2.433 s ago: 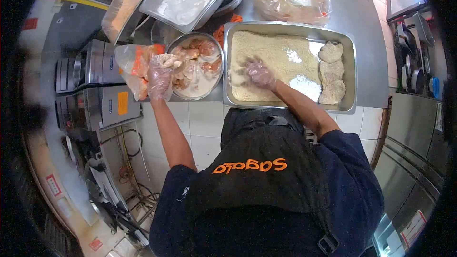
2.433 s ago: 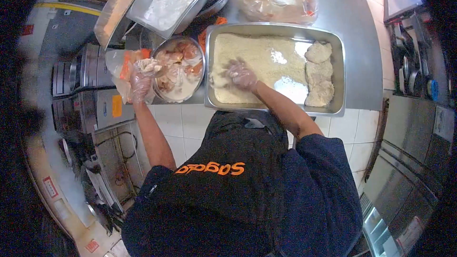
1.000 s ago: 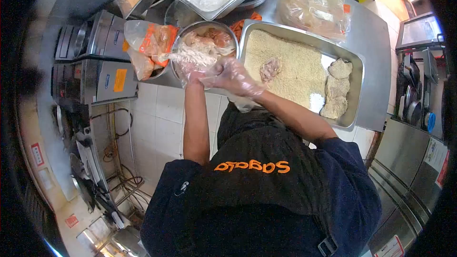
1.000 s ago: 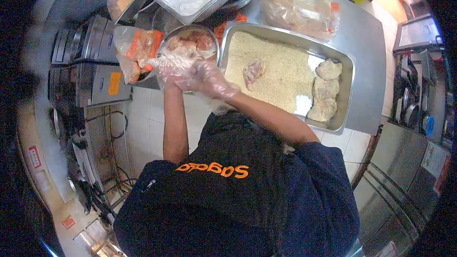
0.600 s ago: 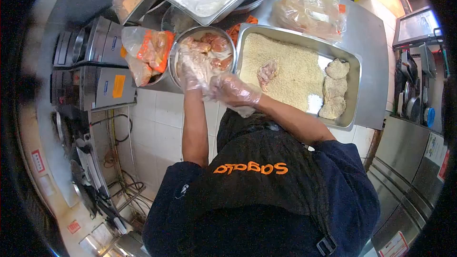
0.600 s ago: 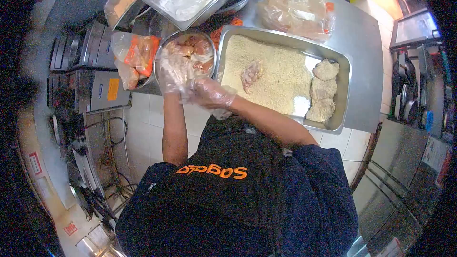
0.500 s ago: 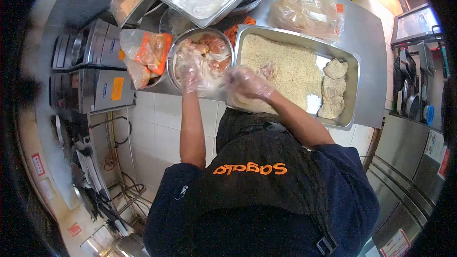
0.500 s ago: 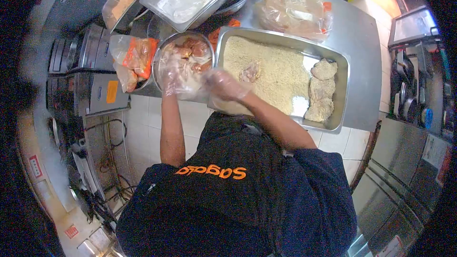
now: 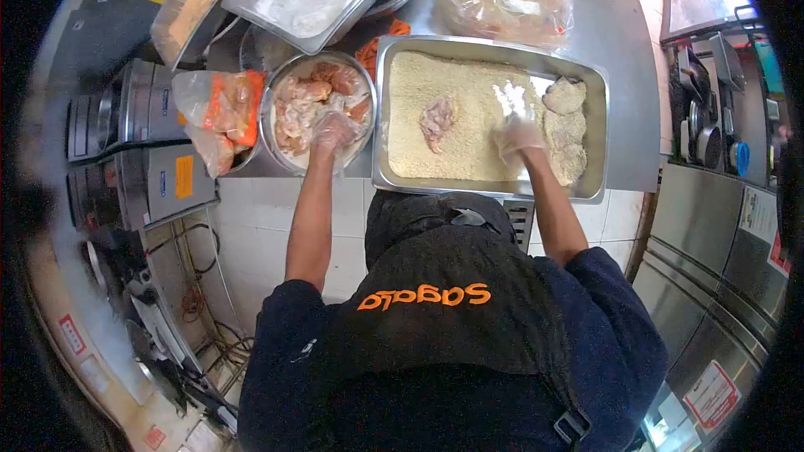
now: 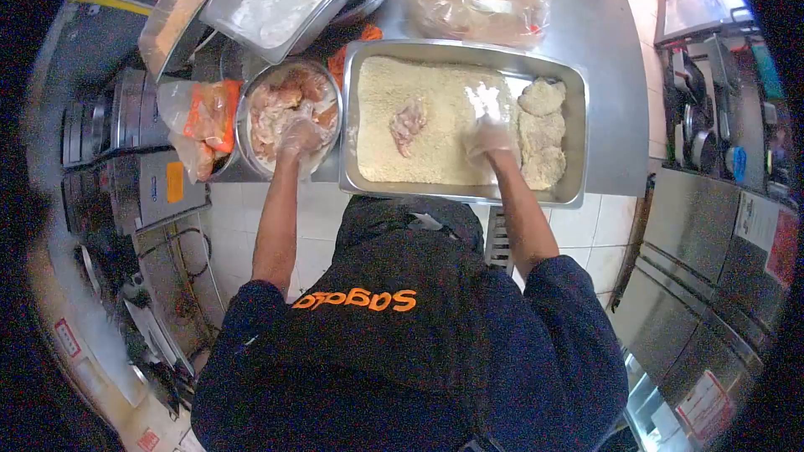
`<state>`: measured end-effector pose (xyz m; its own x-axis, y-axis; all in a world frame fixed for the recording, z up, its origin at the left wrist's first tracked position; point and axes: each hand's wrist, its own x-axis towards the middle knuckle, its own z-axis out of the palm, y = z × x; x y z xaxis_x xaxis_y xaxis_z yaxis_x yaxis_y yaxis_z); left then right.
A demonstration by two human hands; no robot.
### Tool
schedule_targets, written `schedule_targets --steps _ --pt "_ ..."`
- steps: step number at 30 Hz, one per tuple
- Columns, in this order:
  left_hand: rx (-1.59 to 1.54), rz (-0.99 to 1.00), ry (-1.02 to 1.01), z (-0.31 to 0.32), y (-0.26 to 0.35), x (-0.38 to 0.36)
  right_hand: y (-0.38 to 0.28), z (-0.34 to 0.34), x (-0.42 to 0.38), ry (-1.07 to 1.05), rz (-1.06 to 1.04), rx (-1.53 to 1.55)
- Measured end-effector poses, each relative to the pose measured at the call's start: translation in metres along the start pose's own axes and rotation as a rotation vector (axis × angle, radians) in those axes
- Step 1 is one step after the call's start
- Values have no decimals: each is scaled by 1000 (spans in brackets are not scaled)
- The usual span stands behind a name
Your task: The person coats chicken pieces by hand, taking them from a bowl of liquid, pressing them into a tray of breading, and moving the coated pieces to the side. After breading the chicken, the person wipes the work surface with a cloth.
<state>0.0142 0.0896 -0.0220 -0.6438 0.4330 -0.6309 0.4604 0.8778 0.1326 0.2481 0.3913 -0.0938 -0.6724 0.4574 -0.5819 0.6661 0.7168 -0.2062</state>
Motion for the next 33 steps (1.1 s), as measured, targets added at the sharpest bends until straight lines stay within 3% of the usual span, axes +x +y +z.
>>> schedule_targets --steps 1,2,3,5,6,8,9,11,13,15,16,18,19,21,22,24,27,29,31,33 --pt "77 4 -54 -2 -1 2 -3 2 -16 -63 19 58" --pt "27 25 71 12 -9 9 -8 6 -29 -128 35 118" --pt "27 28 71 25 -20 22 -13 10 -37 -127 38 118" --pt "94 136 87 42 -34 38 -25 18 -53 -128 96 580" --pt "95 142 80 46 -32 39 -29 16 -56 -130 105 581" --pt "41 31 17 30 -13 29 -42 -2 -59 -461 26 888" --pt "41 33 20 30 -15 33 -49 0 -54 -458 26 888" --pt "69 64 34 33 -24 40 -69 -4 -51 -276 22 1368" --pt "-2 51 89 40 -32 36 -65 -14 -36 -359 7 1420" --pt "-66 45 156 35 -36 28 -41 -14 15 32 -227 547" --pt "-56 66 193 30 -35 20 -27 2 52 36 -230 549" --pt "-48 77 236 24 -41 15 -9 42 118 348 -160 -97" --pt "-80 93 205 24 -50 16 -27 28 115 347 -170 -95" --pt "-114 99 170 22 -61 6 -86 -15 94 85 11 647" --pt "-256 156 266 15 -61 -5 -99 24 136 325 -164 428" --pt "-401 209 369 13 -66 -10 -122 81 195 560 -346 198" --pt "-691 254 434 23 -85 -2 -143 109 209 265 -624 363" --pt "-772 270 420 18 -85 -11 -125 137 205 267 -576 579" --pt "-851 210 485 15 -79 -24 -150 55 82 478 -300 173" --pt "-869 131 524 19 -82 -29 -167 40 16 795 -138 -40"
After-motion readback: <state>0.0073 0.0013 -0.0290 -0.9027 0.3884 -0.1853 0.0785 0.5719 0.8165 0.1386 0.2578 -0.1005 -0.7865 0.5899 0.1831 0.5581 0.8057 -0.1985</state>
